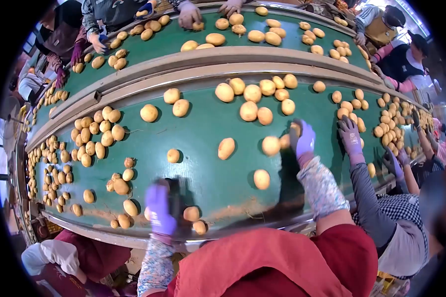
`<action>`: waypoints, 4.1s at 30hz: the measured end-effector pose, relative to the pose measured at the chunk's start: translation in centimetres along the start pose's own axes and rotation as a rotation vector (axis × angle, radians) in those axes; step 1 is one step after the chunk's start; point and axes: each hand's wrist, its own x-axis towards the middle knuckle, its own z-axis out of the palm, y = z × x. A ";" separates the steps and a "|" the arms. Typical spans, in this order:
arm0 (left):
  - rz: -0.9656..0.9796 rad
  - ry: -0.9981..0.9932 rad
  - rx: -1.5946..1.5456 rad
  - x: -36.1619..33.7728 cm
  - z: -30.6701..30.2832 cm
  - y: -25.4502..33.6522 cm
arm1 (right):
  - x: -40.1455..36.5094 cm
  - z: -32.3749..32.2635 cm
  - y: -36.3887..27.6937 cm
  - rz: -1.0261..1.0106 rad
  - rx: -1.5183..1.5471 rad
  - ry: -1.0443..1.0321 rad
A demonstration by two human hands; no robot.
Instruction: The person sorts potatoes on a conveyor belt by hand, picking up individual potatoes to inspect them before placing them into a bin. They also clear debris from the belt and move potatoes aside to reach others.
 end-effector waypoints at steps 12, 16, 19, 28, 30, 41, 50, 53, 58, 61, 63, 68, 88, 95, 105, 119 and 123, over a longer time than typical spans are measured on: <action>0.377 -0.452 -0.048 0.5 1.7 -0.5 | 8.3 3.2 -17.6 -0.057 0.153 -0.428; 0.193 -0.471 0.199 0.6 -3.8 -5.5 | 11.8 7.8 -14.9 0.002 -0.379 -0.558; -0.006 -0.230 0.389 -0.9 -6.1 -13.6 | 10.7 6.9 -17.5 -0.011 -0.132 -0.990; -0.016 0.130 0.181 0.1 -9.6 -16.1 | 16.8 12.2 -14.7 0.182 0.411 -0.196; -0.133 0.039 0.029 -0.5 -10.2 -14.9 | 13.6 15.1 -13.8 -0.298 -0.179 -0.072; 0.059 0.263 -0.314 -6.2 -8.7 -16.9 | -8.9 18.6 -32.9 0.195 0.737 -0.608; 0.015 0.572 -0.432 -12.3 -11.7 -18.7 | -22.8 9.0 -52.9 -0.965 0.531 -0.960; -0.175 0.811 -0.708 -17.8 -13.9 -22.6 | -24.0 10.0 -56.0 -0.978 0.538 -1.055; -0.283 1.582 -2.026 -37.6 -15.5 -30.1 | -19.0 14.0 -56.4 -0.610 0.495 -1.250; -0.636 2.173 -1.463 -53.7 -15.7 -31.3 | -14.9 16.5 -52.7 -0.705 0.369 -1.134; -0.875 2.280 -1.232 -62.0 -13.9 -30.9 | -10.6 18.7 -47.9 -0.784 0.314 -0.937; -1.142 1.890 -1.464 -60.6 -9.9 -38.2 | -9.7 18.5 -40.8 -0.435 0.024 -0.467; 0.494 -0.240 0.091 -2.0 -18.1 -25.6 | -21.8 16.4 -48.0 -0.008 0.330 -0.783; 0.328 -0.132 0.248 -2.2 -25.1 -37.2 | -10.1 25.1 -46.5 -0.038 -0.019 -0.398; -0.217 0.268 0.424 -3.0 -34.2 -53.3 | -6.0 22.9 -59.5 0.129 0.701 -0.912; 0.272 -0.220 0.028 -1.4 -31.3 -48.3 | 2.2 30.5 -61.8 -0.214 -0.751 -1.078; 0.192 -0.181 0.202 -2.1 -34.0 -52.3 | 5.3 28.5 -63.8 0.045 0.024 -1.144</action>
